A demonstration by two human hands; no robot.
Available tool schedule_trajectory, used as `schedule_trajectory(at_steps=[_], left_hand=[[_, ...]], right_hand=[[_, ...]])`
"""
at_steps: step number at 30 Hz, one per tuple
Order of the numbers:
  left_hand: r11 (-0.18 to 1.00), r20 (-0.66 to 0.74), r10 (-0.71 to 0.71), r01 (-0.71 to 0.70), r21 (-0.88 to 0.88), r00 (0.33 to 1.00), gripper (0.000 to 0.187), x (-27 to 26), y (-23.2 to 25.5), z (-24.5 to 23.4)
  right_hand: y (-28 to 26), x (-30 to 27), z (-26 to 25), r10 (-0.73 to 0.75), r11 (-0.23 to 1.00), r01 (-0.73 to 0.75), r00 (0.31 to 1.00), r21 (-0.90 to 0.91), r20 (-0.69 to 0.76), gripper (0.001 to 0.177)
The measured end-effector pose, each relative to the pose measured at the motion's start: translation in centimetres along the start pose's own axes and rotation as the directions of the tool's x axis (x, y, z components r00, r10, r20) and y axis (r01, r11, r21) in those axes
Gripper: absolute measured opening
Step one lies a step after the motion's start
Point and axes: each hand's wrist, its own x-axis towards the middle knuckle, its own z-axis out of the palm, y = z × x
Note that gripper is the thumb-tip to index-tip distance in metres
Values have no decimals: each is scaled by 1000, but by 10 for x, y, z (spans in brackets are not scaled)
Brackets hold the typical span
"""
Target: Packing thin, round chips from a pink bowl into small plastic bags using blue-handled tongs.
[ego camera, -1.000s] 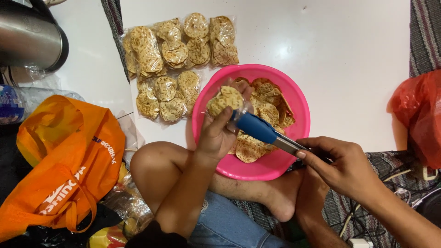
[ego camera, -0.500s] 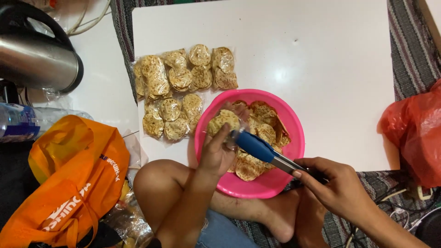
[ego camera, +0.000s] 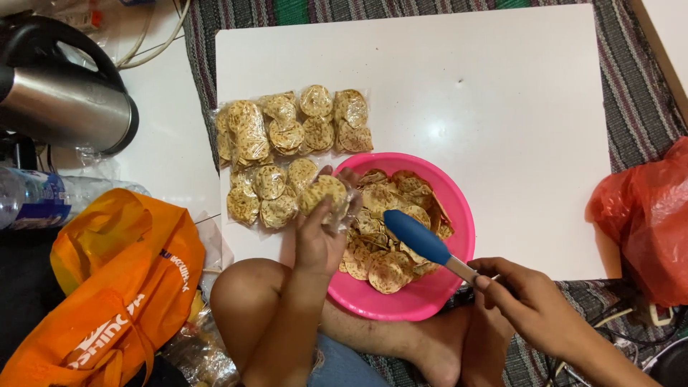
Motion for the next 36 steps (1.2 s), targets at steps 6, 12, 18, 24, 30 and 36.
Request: schedule_trajectory(at_steps=[6,12,18,24,30,36], left_hand=[[983,-11,44,-46,-179,999,60,1,10,7],[989,-35,2,-8,-151,999,63,2,6,-6],[975,101,116,-93,-204,988,41,4,23,1],[924,58,191,-160,-346,980,38,8,33,-12],[924,-8,163,-155,-350,987,47,8,30,-21],[924,15,158,-142,-356,987,48,8,31,-22]], right_hand=[[-4,-1,0,35,999,-35,981,-6,192,51],[-3,3,2,-8,965,91,949,-247,315,36],[-4,6,9,-102,937,153,979,-315,174,44],[-1,15,16,-469,585,348,882,-733,45,74],[-44,23,22,-443,564,310,896,-765,37,55],[-62,36,53,-423,496,279,905,-823,52,60]])
